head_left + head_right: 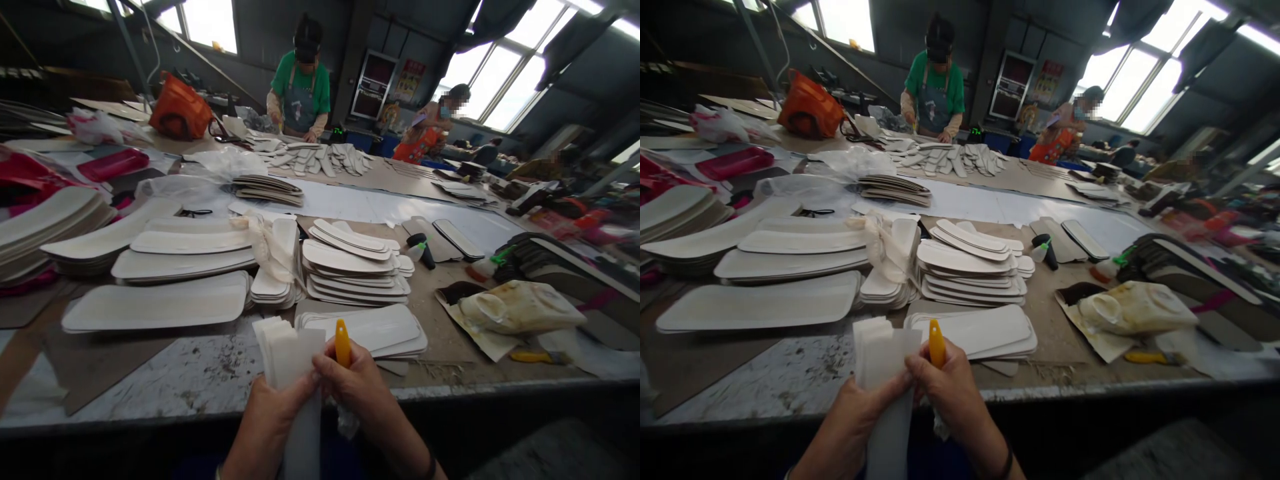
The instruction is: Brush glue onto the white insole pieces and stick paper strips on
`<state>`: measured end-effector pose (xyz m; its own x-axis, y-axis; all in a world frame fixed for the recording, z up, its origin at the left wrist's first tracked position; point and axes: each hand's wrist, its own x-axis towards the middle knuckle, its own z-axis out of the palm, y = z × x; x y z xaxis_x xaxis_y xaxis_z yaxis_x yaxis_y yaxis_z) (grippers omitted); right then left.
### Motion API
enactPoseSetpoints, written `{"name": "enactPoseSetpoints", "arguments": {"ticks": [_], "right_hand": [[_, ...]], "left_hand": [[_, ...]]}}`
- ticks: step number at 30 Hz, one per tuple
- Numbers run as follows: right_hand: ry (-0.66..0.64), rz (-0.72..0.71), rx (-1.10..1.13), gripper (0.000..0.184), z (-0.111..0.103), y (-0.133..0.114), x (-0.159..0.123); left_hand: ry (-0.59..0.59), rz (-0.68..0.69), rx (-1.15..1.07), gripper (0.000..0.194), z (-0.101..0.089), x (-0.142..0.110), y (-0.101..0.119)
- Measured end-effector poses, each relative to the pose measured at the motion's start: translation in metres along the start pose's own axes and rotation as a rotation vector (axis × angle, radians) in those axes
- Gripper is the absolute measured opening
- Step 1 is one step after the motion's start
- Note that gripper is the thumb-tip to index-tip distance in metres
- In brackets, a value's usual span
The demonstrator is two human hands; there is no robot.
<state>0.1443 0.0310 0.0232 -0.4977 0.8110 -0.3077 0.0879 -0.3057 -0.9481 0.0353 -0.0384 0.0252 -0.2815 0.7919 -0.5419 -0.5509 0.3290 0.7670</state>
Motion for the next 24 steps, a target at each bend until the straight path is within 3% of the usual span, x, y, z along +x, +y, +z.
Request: {"name": "enactPoseSetpoints", "arguments": {"ticks": [5, 9, 13, 15, 18, 21, 24], "right_hand": [[0.23, -0.19, -0.233, 0.028, -0.007, 0.005, -0.009], [0.21, -0.164, -0.299, 0.029, -0.015, 0.008, -0.017], [0.254, -0.085, -0.348, 0.035, -0.048, -0.002, -0.016], [0.154, -0.077, -0.4, 0.034, -0.066, -0.015, -0.01], [-0.101, -0.076, -0.573, 0.028, -0.079, -0.036, 0.006], [-0.293, -0.035, -0.785, 0.024, -0.072, -0.051, 0.028], [-0.391, 0.021, -0.932, 0.021, -0.058, -0.058, 0.047]], "left_hand": [[0.044, 0.006, -0.011, 0.046, 0.0, 0.005, -0.027], [0.061, -0.038, -0.017, 0.047, 0.003, 0.007, -0.049], [0.123, 0.042, 0.144, 0.035, -0.003, 0.011, -0.043], [0.19, 0.105, 0.261, 0.035, -0.007, 0.018, -0.032], [0.205, 0.119, 0.371, 0.037, -0.01, 0.03, -0.013], [0.166, 0.083, 0.423, 0.032, -0.006, 0.041, -0.002], [0.152, 0.057, 0.461, 0.024, -0.002, 0.048, 0.002]]}}
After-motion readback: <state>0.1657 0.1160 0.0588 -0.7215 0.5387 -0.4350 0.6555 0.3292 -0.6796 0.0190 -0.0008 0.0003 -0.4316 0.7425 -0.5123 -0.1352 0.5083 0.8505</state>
